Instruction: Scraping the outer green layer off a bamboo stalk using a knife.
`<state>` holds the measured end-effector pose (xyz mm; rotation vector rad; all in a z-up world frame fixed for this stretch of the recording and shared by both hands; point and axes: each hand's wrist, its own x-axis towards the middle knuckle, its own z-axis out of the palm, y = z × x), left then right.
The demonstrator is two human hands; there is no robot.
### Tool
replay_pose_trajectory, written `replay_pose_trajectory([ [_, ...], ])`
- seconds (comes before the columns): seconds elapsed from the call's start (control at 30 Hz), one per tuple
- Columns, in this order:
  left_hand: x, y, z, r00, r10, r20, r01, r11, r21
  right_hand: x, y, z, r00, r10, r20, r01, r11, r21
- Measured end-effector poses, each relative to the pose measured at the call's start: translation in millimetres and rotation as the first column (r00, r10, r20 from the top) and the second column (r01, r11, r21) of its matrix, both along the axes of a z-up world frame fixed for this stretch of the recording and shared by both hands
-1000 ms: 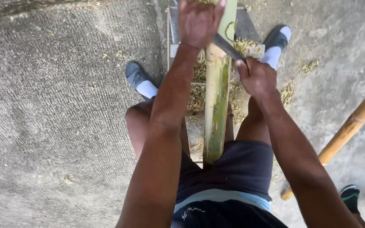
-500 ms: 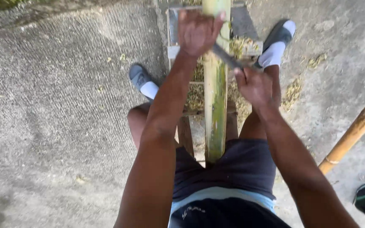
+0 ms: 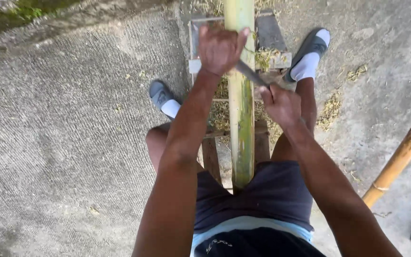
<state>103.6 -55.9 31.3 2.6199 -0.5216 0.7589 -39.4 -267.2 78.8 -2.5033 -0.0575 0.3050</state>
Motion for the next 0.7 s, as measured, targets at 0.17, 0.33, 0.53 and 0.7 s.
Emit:
replay_pose_trajectory([
  [0.17,12.5,-1.0,-20.4,0.992,-0.046,-0.120,0.051,0.998,0.043,9.9,-2.9,-14.7,0.991,0.033,0.132,-0.023,0.997,-0.071],
  [0.33,2.1,-7.7,-1.1,0.994,-0.095,-0.058,0.090,0.993,-0.077,-13.0,-9.5,-24.4,0.999,-0.037,-0.027,0.036,0.999,-0.027],
  [0.53,0.3,-2.3,6.7,0.997,-0.042,-0.063,0.044,0.999,0.023,-0.8,-6.9,-11.8,0.989,0.042,0.141,-0.037,0.999,-0.038],
  [0.7,-51.2,-3.2,8.7,0.989,-0.026,-0.147,0.021,0.999,-0.034,-40.7,-19.3,-11.6,0.990,0.092,0.103,-0.084,0.993,-0.079],
])
